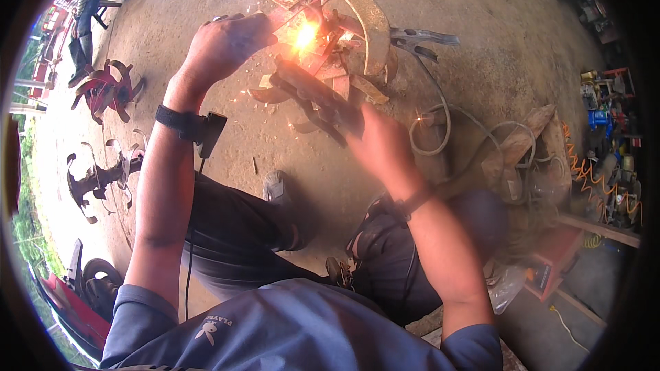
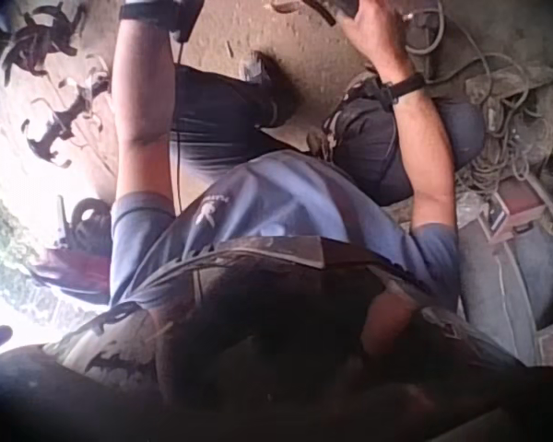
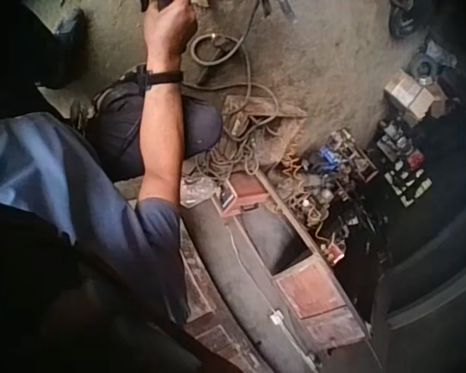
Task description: Welding metal blades onto a rotary tiller assembly.
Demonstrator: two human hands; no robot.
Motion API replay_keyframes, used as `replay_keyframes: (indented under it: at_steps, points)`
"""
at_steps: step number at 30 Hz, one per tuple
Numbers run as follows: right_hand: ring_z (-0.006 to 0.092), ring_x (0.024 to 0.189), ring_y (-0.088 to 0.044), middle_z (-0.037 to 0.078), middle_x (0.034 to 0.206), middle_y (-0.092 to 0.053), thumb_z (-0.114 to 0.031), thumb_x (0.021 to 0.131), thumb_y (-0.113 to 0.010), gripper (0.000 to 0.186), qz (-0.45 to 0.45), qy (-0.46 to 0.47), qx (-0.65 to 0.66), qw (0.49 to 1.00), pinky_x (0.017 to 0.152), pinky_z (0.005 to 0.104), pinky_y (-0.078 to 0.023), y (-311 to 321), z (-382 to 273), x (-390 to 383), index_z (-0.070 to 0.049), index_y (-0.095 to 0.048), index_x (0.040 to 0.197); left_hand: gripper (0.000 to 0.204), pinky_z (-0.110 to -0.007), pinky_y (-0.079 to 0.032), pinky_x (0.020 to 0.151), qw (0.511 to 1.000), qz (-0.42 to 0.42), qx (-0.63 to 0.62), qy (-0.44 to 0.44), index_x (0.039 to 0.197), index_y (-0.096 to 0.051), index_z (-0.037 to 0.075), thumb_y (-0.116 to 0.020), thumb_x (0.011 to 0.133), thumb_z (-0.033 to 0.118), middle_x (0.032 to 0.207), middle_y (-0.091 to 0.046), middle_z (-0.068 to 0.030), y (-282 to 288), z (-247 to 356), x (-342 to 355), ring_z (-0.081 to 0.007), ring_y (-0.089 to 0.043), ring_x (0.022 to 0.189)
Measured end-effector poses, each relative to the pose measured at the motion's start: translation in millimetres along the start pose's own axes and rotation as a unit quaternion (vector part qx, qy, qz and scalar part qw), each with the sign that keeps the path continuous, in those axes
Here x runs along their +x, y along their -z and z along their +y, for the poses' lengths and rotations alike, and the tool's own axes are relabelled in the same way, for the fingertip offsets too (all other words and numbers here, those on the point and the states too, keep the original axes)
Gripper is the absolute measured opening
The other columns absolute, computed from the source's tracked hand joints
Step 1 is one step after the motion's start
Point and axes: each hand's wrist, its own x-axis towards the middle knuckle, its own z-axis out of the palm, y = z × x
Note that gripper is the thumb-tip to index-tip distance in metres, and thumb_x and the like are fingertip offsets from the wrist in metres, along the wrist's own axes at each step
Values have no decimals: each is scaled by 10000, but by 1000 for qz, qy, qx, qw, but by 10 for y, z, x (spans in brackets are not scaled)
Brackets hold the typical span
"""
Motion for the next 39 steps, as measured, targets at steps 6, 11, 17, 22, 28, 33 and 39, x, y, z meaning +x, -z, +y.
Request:
replay_keyframes:
  at_steps: [6,11,17,22,28,33,39]
  points:
    - [452,899,-734,227,921,-753,-201,851,-816,382,-35,-38,-10,999,783,548,-579,23,6,12,-23,-660,1150,333,-423,-610,929,1000,14,-6,-10,1280,-761,287,-611,1051,478,1230,-792,9,34,13,-42,-257,-755,1094]
    - [445,921,-738,229,939,-758,-212,865,-813,420,-32,-37,-27,998,801,535,-583,1,16,17,-8,-659,1198,310,-425,-587,862,996,58,-26,-59,1263,-750,147,-761,960,210,1058,-753,-85,-18,-138,-101,-308,-718,938]
    - [455,892,-753,253,921,-761,-185,858,-787,323,-3,-36,-14,999,773,531,-601,-36,43,24,-28,-675,1117,201,-400,-616,865,991,46,-121,29,1134,-800,145,-727,954,197,1046,-795,-77,-333,-418,-92,-275,-759,951]
    - [459,920,-752,267,943,-761,-189,855,-796,354,-4,-28,-19,999,792,530,-601,-25,54,17,-14,-675,1138,236,-401,-622,866,893,73,-444,9,1209,-722,90,-654,1019,212,1102,-776,-72,-356,-382,-68,-270,-748,947]
    - [457,948,-743,258,971,-762,-217,868,-797,456,-28,-53,-32,998,826,538,-592,22,12,32,-3,-655,1245,286,-444,-632,876,999,6,35,-1,1256,-753,246,-654,1046,413,1138,-792,-51,-16,-84,-61,-284,-776,983]
    - [436,982,-740,236,993,-769,-268,892,-800,546,-62,-67,-56,994,862,532,-585,48,-5,35,0,-636,1339,328,-472,-577,925,999,24,-37,-1,1266,-711,124,-698,947,201,1105,-759,-103,-64,-67,-62,-353,-725,1041]
    - [475,978,-737,283,1012,-761,-265,873,-800,503,1,-58,6,998,841,542,-591,-7,13,23,-23,-672,1295,224,-424,-605,835,997,51,-50,-28,1171,-776,184,-680,970,193,1021,-772,-50,-117,-274,-86,-284,-750,953]
